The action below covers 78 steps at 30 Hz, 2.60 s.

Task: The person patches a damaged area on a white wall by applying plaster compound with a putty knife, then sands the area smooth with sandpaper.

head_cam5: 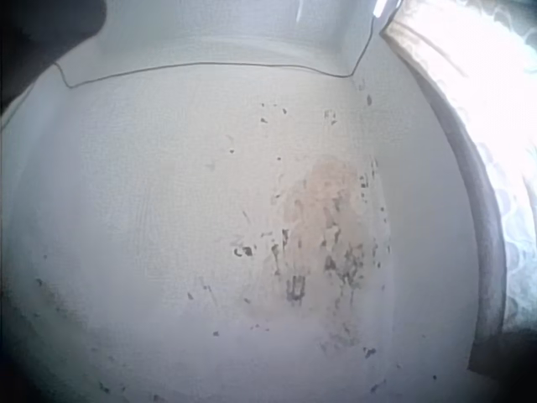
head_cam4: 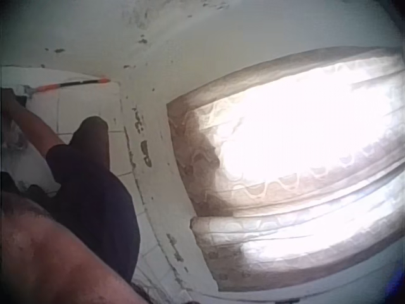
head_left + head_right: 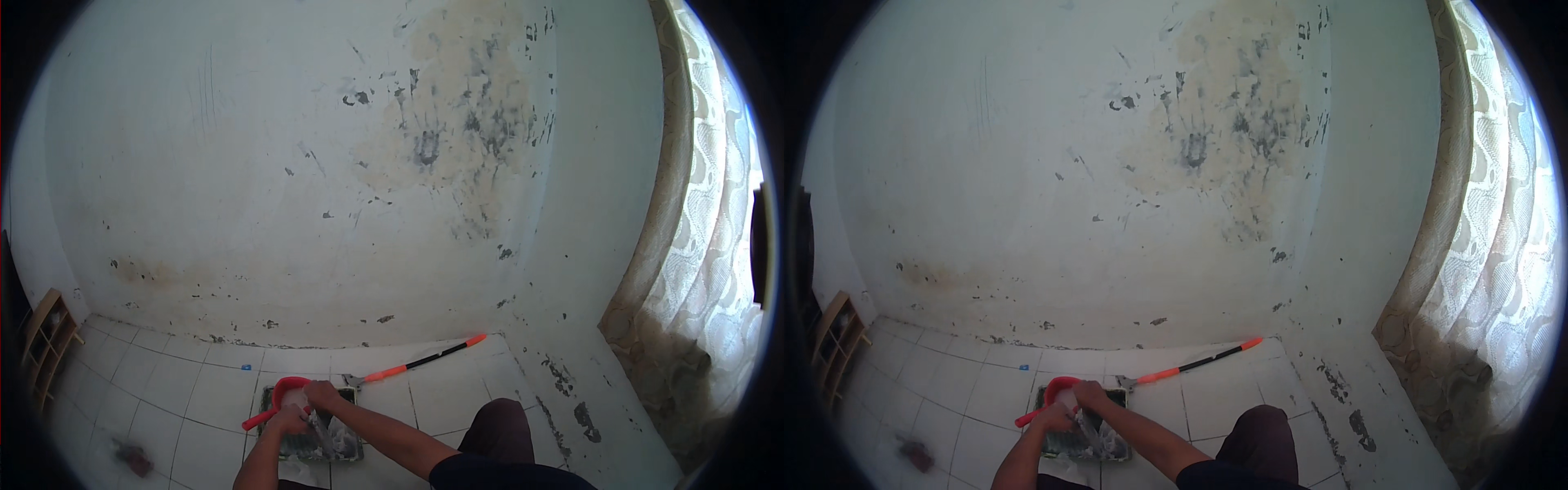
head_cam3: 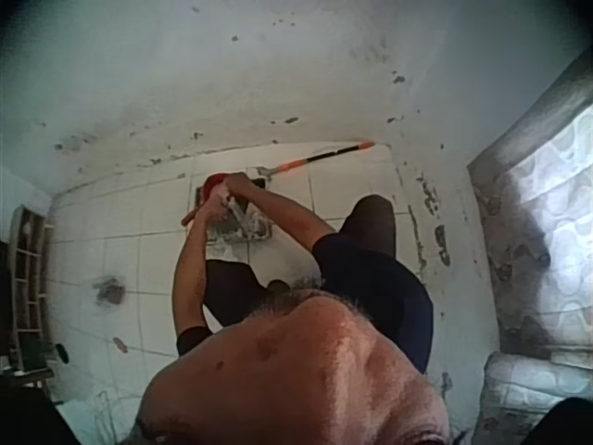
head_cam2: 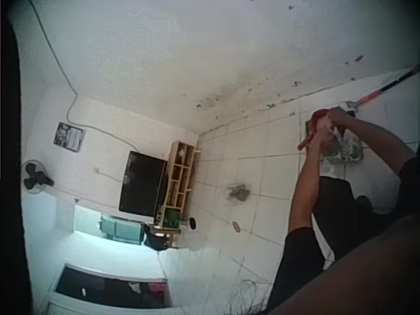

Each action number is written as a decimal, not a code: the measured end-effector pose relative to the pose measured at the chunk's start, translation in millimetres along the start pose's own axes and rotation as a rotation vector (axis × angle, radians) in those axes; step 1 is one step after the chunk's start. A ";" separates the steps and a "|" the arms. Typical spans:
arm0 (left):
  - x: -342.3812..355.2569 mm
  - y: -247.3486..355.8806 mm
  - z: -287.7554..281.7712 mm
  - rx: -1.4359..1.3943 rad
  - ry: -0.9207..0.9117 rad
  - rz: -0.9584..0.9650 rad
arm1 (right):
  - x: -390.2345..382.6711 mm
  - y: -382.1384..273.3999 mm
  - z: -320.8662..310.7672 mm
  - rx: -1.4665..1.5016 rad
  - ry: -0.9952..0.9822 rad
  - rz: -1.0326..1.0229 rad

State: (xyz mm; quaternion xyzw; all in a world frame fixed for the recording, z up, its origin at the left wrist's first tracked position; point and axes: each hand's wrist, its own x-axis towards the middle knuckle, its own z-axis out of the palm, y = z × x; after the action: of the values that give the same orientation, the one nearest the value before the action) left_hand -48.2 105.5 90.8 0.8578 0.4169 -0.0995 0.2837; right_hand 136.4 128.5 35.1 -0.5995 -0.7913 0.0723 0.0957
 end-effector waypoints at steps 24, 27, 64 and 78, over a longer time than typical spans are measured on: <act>63.1 33.4 1.9 0.488 -0.280 -0.023 | -26.5 54.7 -243.3 0.124 -0.073 -0.272; 63.2 41.2 11.5 0.375 -0.376 -0.099 | -41.3 71.3 -244.1 0.267 -0.013 -0.302; -171.7 92.4 -73.4 -0.343 0.684 -0.181 | -26.0 -18.0 -141.6 0.316 -0.095 -0.278; -195.3 1.5 101.9 -0.336 0.818 -0.085 | -48.3 -21.1 -145.0 0.268 -0.165 -0.554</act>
State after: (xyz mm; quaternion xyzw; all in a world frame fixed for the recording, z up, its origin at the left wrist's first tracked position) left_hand -163.8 -82.0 87.5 0.7507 0.5402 0.3057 0.2264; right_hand 163.9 76.3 177.6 -0.3353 -0.9130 0.1958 0.1253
